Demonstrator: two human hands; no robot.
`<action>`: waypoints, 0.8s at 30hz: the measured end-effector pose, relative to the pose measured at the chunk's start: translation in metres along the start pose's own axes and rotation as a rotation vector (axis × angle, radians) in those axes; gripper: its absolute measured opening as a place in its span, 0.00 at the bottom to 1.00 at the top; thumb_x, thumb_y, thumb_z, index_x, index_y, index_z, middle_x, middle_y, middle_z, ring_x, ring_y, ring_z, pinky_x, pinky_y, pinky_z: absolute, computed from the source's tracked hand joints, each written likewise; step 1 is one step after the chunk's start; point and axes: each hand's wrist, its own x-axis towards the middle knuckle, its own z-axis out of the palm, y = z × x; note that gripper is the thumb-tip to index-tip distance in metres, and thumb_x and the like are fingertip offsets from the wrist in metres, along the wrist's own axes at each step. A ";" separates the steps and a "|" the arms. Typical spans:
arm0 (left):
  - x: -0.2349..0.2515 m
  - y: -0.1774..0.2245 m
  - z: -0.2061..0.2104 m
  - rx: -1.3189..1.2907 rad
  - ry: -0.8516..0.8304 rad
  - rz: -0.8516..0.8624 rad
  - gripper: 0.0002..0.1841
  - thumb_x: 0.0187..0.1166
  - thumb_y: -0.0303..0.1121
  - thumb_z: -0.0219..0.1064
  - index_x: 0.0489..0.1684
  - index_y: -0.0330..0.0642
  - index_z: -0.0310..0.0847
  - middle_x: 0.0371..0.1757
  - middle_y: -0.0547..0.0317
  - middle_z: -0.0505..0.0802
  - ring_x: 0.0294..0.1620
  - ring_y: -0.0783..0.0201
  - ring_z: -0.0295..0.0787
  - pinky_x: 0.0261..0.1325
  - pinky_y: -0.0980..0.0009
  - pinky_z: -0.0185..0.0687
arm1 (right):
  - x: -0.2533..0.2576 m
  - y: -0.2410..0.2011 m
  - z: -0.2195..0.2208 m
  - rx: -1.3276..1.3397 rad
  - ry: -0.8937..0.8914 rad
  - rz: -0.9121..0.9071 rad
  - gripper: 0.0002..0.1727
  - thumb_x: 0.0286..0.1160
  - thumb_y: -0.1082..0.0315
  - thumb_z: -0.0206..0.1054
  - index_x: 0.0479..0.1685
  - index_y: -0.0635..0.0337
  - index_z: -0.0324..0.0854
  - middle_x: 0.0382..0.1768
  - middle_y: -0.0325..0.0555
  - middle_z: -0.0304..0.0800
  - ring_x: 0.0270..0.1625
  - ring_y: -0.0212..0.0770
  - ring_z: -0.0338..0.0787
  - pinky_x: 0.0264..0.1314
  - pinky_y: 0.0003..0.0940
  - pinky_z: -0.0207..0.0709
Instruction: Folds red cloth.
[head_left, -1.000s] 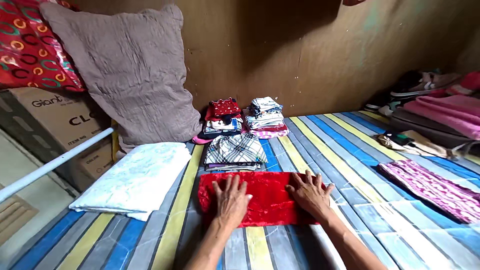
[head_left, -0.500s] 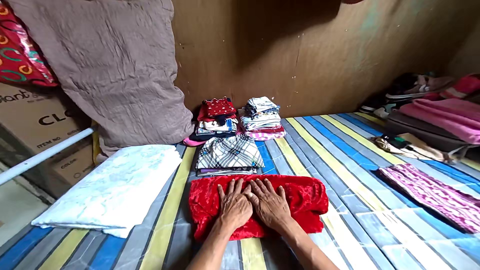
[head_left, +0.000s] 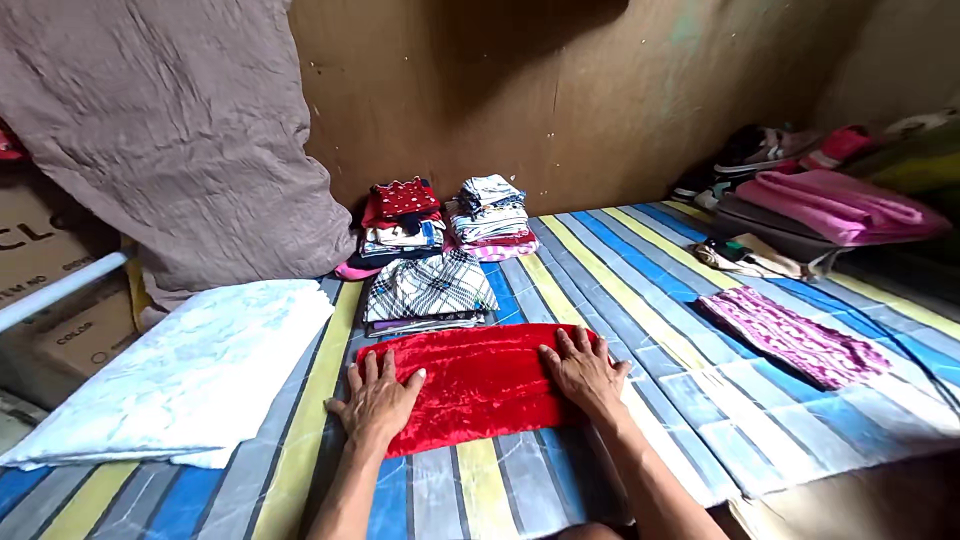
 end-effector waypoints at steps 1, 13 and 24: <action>0.001 -0.002 -0.001 -0.009 -0.007 0.000 0.43 0.84 0.68 0.51 0.97 0.59 0.47 0.98 0.57 0.47 0.98 0.42 0.29 0.84 0.22 0.27 | 0.002 0.006 0.000 0.021 0.014 0.007 0.39 0.85 0.30 0.41 0.94 0.32 0.56 0.96 0.45 0.44 0.96 0.62 0.41 0.83 0.82 0.34; 0.009 -0.032 0.017 -0.216 0.292 0.073 0.29 0.85 0.51 0.62 0.82 0.47 0.76 0.89 0.40 0.69 0.93 0.38 0.55 0.89 0.34 0.38 | 0.004 0.014 0.004 0.075 0.091 0.035 0.36 0.86 0.33 0.47 0.92 0.33 0.61 0.92 0.57 0.54 0.93 0.63 0.53 0.85 0.77 0.39; 0.002 -0.033 0.016 -0.218 0.404 0.170 0.32 0.85 0.46 0.64 0.86 0.40 0.70 0.90 0.29 0.62 0.91 0.26 0.50 0.82 0.22 0.42 | -0.003 0.027 0.011 0.503 0.404 -0.039 0.35 0.83 0.57 0.67 0.87 0.63 0.65 0.81 0.74 0.68 0.83 0.73 0.69 0.80 0.76 0.52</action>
